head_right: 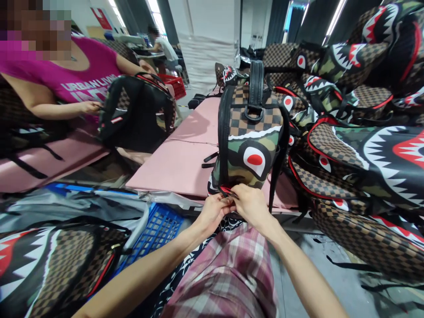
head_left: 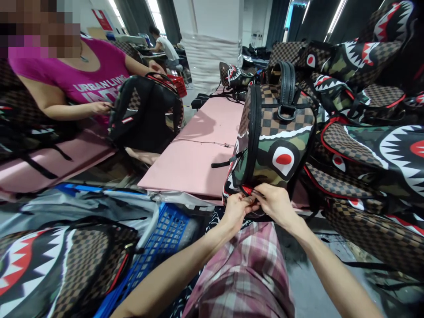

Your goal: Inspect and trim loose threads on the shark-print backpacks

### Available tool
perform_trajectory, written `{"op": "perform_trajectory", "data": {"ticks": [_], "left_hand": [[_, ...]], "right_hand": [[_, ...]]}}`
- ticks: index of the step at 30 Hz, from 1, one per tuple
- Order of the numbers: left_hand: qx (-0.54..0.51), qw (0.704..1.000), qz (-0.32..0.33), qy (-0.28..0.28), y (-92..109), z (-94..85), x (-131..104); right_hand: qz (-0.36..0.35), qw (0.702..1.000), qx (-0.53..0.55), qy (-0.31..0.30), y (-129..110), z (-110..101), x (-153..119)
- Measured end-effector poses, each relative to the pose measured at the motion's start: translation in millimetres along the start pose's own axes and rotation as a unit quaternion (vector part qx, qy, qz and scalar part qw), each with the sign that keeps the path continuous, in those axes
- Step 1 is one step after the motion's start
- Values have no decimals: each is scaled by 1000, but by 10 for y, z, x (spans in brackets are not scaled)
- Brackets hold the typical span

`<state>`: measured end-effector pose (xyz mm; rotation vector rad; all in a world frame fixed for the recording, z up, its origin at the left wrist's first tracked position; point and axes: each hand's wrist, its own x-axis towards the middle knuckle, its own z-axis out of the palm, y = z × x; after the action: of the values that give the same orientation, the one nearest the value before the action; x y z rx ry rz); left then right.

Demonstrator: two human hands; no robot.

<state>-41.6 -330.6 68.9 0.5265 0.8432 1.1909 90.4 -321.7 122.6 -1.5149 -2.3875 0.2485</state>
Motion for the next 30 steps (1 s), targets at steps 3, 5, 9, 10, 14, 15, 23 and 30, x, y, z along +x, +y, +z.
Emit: {"op": "perform_trajectory", "data": {"ticks": [3,5,9,10,14,15,23,30], "left_hand": [[18,999,-19,24,21,-105,-40],[29,998,-30,43,18,-161,-75],[58,996,-52,51,-9,-211,-143],[76,994,-58,49,-9,-221,-150],[231,970,-74,33,64,-311,-109],[282,956,-71,36,103,-344,-89],[669,723,50,167,339,-411,-78],[699,709,49,83,324,-361,-83]], "right_hand": [[-18,987,148,64,288,-8,-293],[-15,981,172,91,448,26,-440],[-35,974,174,139,539,184,-458],[-48,969,171,170,527,228,-420],[-107,939,137,296,469,367,-267],[-115,936,127,308,461,392,-247],[-150,934,86,314,504,483,-201],[-152,937,110,296,585,418,-251]]}}
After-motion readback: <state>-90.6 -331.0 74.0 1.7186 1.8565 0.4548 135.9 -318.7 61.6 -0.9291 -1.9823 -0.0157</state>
